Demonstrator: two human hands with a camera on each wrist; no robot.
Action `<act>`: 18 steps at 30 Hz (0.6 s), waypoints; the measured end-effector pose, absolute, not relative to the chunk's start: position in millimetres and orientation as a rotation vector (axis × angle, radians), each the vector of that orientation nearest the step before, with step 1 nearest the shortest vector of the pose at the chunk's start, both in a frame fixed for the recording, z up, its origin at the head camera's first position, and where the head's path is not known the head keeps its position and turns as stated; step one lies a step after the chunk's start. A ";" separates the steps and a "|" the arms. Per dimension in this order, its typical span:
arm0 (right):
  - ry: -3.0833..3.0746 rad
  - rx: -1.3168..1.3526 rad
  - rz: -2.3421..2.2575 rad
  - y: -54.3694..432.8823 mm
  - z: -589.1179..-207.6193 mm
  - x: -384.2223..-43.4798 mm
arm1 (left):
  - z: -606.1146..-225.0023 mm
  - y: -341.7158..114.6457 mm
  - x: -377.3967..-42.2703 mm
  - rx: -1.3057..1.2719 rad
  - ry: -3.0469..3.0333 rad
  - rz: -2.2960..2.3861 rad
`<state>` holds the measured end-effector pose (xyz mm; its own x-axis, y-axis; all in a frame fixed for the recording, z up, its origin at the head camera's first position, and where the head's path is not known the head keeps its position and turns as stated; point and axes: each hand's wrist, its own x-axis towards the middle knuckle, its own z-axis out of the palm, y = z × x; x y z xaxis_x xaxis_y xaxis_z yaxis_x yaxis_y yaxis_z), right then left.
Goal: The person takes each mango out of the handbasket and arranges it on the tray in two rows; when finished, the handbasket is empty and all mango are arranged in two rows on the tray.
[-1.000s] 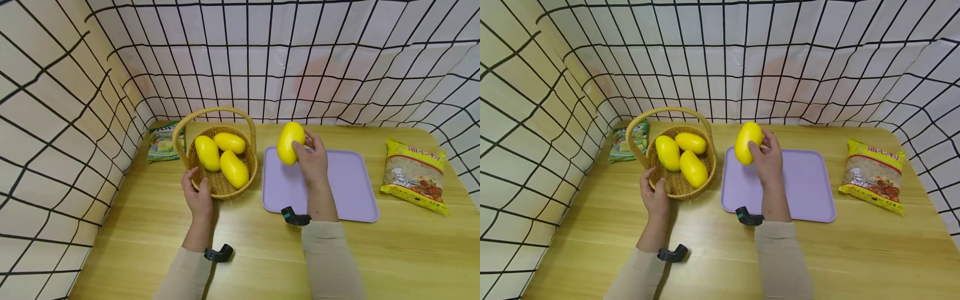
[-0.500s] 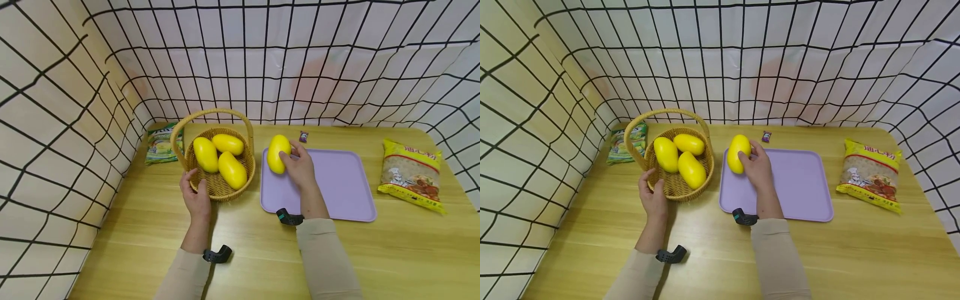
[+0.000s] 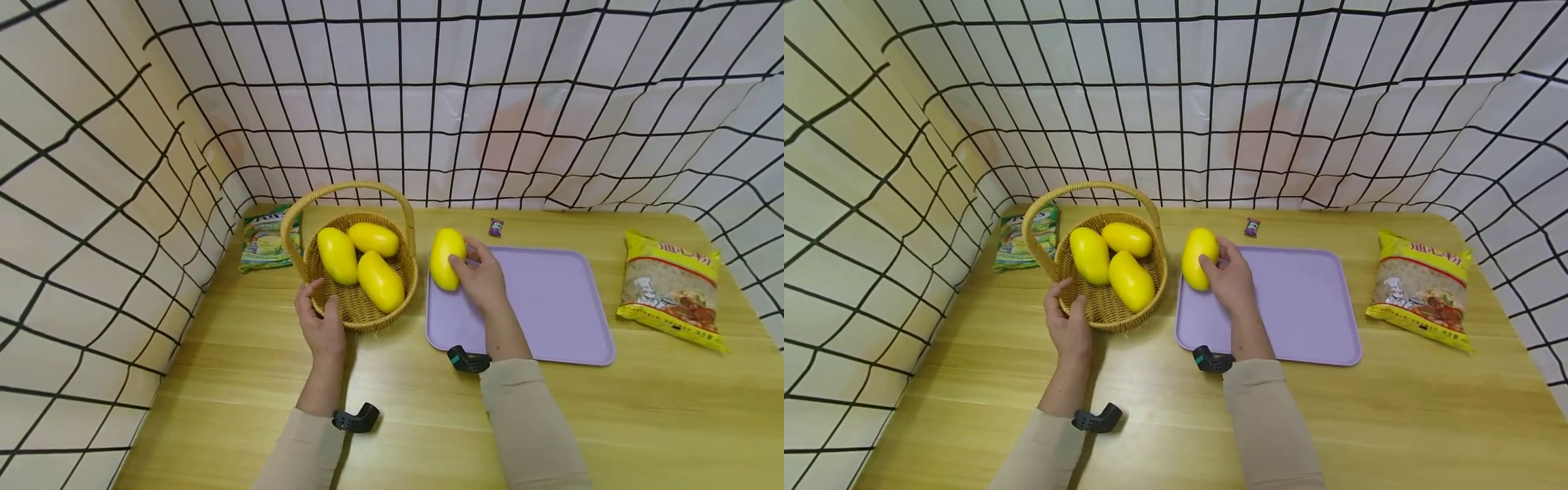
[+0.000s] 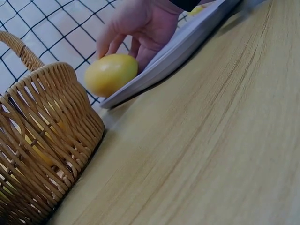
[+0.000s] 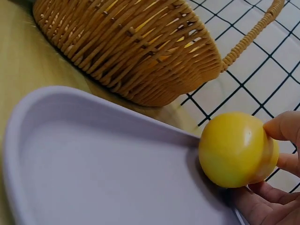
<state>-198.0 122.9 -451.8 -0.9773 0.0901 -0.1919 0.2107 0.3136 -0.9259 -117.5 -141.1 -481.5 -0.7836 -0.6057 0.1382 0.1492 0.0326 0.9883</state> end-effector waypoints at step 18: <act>2.527 0.239 -1.755 118.9 -460.4 -197.5 | -482.3 -140.2 -115.8 0.444 -1.788 -1.819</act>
<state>-197.5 118.9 -460.4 -0.9864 0.0950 -0.1339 0.1587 0.3417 -0.9263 -115.8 -140.2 -482.3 -0.7966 -0.5881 0.1397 0.1499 0.0317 0.9882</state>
